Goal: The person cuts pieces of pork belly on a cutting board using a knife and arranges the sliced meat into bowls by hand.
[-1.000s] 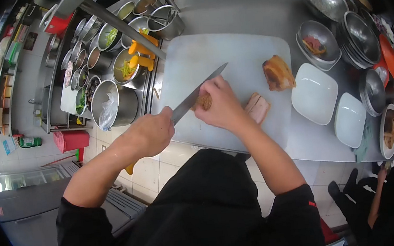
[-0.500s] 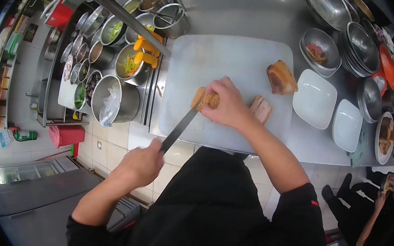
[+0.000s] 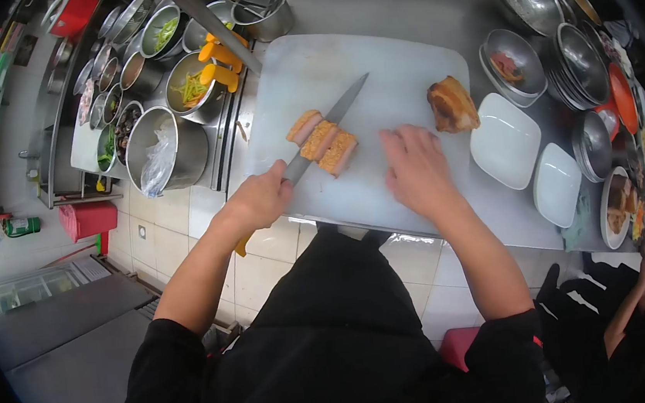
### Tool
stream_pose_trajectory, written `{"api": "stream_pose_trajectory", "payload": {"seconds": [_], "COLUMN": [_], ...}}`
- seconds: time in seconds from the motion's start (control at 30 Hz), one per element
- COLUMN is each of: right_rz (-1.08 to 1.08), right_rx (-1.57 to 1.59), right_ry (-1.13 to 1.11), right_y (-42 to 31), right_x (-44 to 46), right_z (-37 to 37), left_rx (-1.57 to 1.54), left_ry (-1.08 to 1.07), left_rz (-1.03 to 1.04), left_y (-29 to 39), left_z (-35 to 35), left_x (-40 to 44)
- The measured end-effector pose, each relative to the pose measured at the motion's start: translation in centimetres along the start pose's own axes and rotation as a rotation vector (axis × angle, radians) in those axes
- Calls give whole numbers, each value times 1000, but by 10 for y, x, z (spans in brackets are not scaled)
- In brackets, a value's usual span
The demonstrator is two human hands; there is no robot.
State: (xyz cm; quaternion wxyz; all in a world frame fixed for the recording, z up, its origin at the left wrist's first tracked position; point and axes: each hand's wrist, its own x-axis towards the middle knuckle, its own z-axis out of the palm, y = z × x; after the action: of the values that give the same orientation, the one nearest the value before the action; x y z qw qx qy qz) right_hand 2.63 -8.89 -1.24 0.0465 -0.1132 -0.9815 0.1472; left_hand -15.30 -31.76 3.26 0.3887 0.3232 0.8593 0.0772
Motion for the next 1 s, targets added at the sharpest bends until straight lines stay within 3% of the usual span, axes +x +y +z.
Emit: {"api": "stream_pose_trajectory", "payload": {"seconds": [0.1,0.2,0.43,0.5,0.63,0.77,0.8,0.9,1.0], "right_rz": [32,-138,-129,-117,-199,-193,-150,-314,-13], "right_rx": [-238,206,264,295,233,180,228,228,77], "right_ry": [208,238,283,294,75,-116,-162,15,-398], "right_y": [-14,-54,-40,-41,-55,-59,-58,-69,-86], "right_x": [-10,5,-18,-8,37,64,71,114,142], "right_z": [-8,-13,-13,-16,-10,-12,-9,16,-9], "left_rx": [90,124,196,90,-180,-510,-542,-631,-588], "left_ry": [55,92,274,410,448,131,137,124,130], "left_rz": [-1,-1,65,102,79,-150,-148,-125,-155], "left_y": [11,14,12,-1,-44,-73,-74,-83,-80], "left_z": [6,13,29,27,8,9,9,18,11], "left_x": [-9,-13,-32,-42,-47,-53,-55,-61,-64]}}
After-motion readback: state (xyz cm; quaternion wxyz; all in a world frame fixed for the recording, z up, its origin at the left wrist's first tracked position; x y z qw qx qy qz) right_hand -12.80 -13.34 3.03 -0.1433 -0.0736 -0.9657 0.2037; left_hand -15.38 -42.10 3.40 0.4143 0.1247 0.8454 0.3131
